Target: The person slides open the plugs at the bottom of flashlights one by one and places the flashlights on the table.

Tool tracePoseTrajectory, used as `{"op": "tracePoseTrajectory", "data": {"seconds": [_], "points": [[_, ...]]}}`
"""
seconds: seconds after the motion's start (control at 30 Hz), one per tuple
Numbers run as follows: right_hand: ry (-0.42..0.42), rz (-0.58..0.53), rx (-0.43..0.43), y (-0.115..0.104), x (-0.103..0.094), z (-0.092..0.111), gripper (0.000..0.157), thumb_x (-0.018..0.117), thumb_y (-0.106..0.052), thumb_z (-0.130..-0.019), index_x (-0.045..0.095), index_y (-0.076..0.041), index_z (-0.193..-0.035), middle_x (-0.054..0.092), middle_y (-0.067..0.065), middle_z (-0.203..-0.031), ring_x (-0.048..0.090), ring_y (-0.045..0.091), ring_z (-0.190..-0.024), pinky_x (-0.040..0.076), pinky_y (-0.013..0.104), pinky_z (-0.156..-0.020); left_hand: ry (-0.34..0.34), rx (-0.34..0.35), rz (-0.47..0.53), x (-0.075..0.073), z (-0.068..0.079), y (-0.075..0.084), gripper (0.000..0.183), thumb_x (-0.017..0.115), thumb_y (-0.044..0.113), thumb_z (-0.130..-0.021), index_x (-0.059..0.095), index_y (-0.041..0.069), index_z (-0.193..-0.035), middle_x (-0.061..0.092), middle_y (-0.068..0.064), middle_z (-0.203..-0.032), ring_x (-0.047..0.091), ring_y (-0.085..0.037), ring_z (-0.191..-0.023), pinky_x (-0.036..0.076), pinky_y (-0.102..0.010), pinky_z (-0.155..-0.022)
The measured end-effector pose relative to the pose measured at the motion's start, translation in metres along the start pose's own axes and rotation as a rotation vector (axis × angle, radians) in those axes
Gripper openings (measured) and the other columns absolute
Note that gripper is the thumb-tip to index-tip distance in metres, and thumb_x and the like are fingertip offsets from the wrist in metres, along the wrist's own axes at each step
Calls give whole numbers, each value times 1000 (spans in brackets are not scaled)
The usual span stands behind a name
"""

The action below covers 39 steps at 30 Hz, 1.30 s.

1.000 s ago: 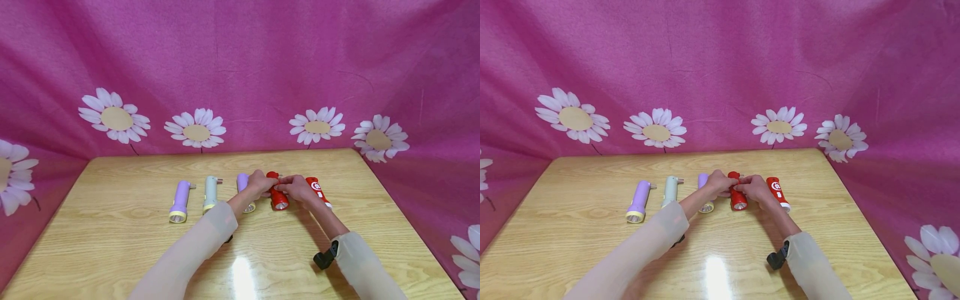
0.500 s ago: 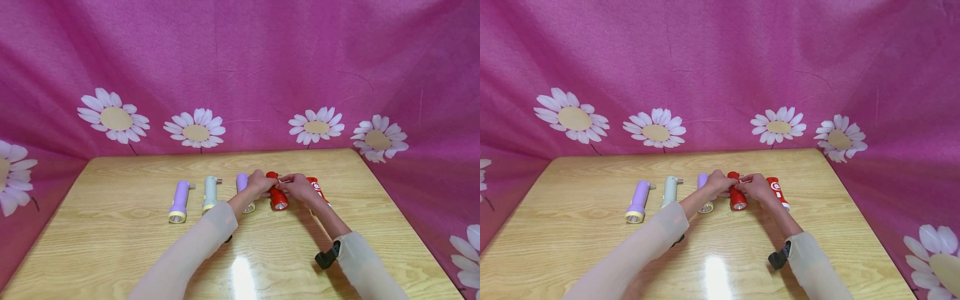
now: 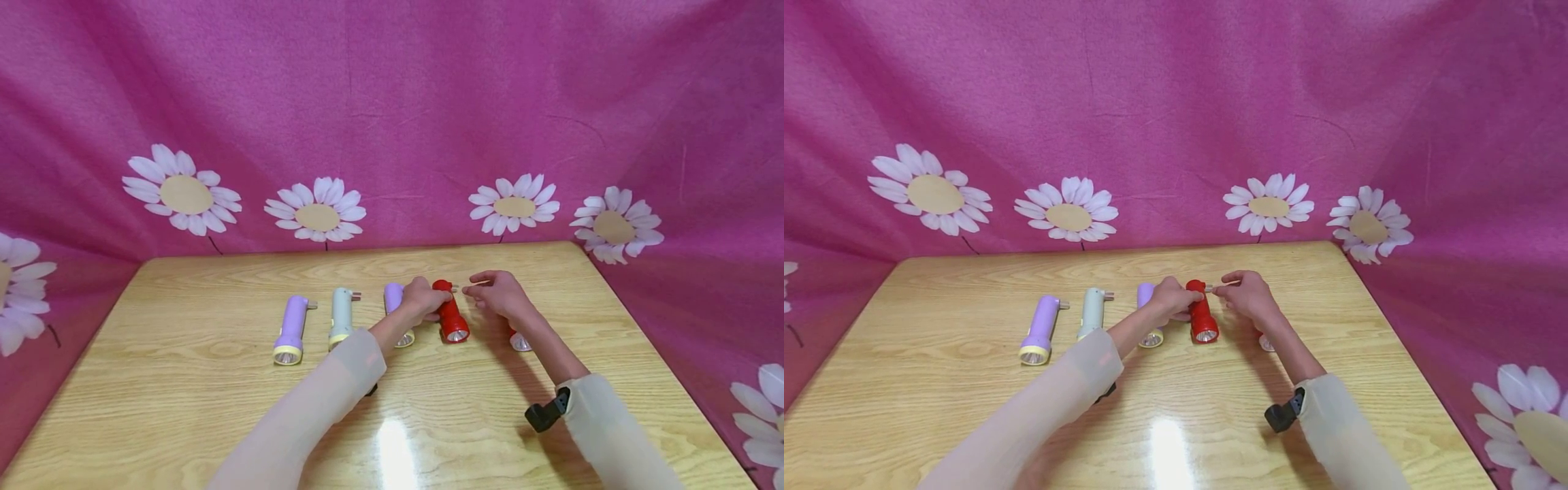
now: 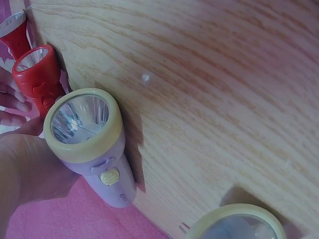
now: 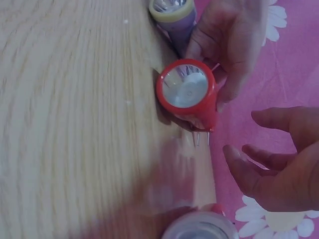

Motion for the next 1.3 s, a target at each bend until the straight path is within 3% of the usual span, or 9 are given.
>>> {"op": "tracePoseTrajectory", "data": {"seconds": [0.17, 0.57, 0.87, 1.3], "points": [[39, 49, -29, -1, -10, 4, 50, 68, -20, -95, 54, 8, -135, 62, 25, -124, 66, 35, -100, 54, 34, -83, -4, 20, -1, 0, 1, 0, 21, 73, 9, -89, 53, 0, -94, 60, -12, -84, 71, -27, -69, 61, -33, -64], [115, 124, -21, 4, -32, 7, 53, 67, -25, -95, 53, 6, -136, 61, 25, -126, 65, 35, -102, 51, 26, -77, -16, 29, 10, 1, 0, -1, 19, 71, 7, -90, 55, -1, -94, 61, -12, -86, 70, -25, -69, 61, -34, -66], [170, 193, -26, 8, -42, 8, 54, 67, -27, -95, 53, 7, -134, 60, 29, -126, 58, 37, -110, 49, 43, -91, -14, 28, 2, 0, 0, -2, 18, 71, 8, -91, 54, 0, -94, 62, -13, -88, 70, -25, -70, 61, -33, -64], [181, 286, 20, 23, -56, 6, 61, 69, -30, -92, 50, 11, -133, 56, 31, -126, 54, 42, -112, 47, 50, -95, -14, 34, -4, 0, -1, -1, 18, 70, 6, -90, 54, -1, -93, 62, -14, -88, 69, -25, -67, 61, -33, -64]]}}
Point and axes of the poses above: each hand's wrist, its own z-axis away from the middle knuckle, its own x-axis out of the palm, y = z × x, the point moved 2 cm from there along -z, towards the middle knuckle
